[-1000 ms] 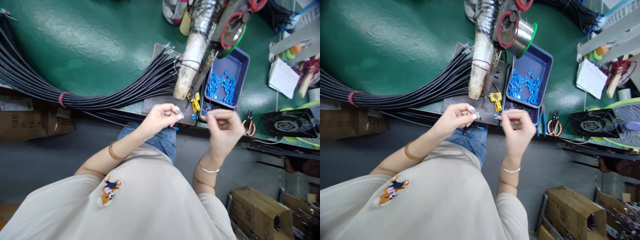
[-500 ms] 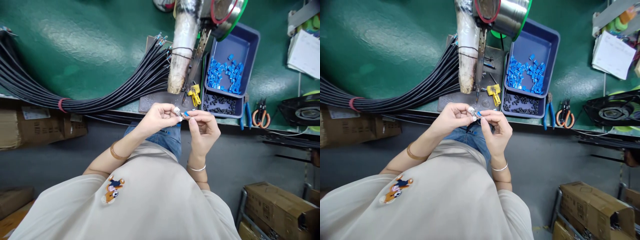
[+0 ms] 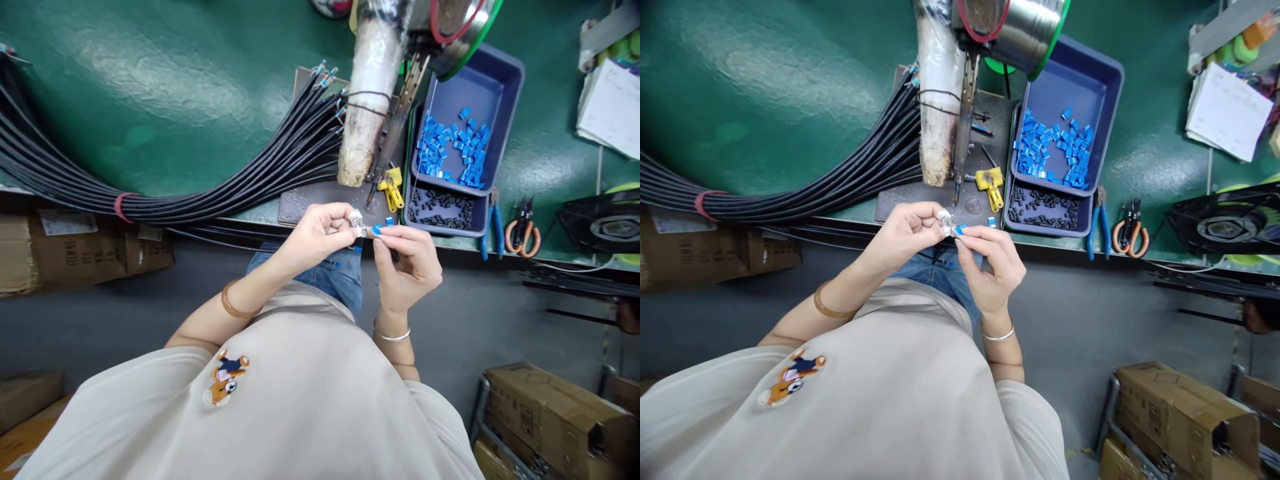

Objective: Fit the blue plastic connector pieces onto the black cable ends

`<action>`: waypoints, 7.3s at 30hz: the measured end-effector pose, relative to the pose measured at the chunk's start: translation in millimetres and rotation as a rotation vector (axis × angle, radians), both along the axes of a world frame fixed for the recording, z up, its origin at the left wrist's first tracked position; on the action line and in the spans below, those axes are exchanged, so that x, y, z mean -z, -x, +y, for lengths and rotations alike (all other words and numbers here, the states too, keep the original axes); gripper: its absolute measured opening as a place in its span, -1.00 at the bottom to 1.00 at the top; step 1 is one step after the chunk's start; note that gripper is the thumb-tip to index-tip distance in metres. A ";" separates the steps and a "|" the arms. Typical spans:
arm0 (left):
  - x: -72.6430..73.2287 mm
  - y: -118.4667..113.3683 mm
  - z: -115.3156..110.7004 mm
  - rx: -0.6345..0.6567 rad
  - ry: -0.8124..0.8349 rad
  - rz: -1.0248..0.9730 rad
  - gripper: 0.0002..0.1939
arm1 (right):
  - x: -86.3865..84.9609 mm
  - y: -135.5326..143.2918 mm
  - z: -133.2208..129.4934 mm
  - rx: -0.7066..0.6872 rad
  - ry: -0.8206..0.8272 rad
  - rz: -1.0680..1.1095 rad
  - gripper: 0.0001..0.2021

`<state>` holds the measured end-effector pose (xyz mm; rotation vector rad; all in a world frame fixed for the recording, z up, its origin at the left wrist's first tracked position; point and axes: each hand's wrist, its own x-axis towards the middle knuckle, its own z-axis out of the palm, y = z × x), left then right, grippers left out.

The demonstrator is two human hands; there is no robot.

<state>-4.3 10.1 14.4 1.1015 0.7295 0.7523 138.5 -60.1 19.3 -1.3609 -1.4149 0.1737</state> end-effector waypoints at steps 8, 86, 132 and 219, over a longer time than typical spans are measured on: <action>2.3 -2.9 1.5 -0.091 -0.009 0.006 -0.87 | 6.3 1.2 2.1 -0.029 0.049 0.161 -0.91; 4.0 -4.9 8.4 -0.092 -0.107 0.018 -0.92 | 2.9 -7.8 16.0 -0.069 -0.017 -0.155 -0.84; 3.9 -15.7 2.5 -0.317 -0.328 0.178 -0.94 | -5.5 -6.9 22.7 -0.066 0.002 -0.376 -0.86; 1.6 18.2 -14.0 0.049 -0.254 0.181 -0.80 | -21.4 -8.3 8.5 -0.048 0.221 -0.200 -0.92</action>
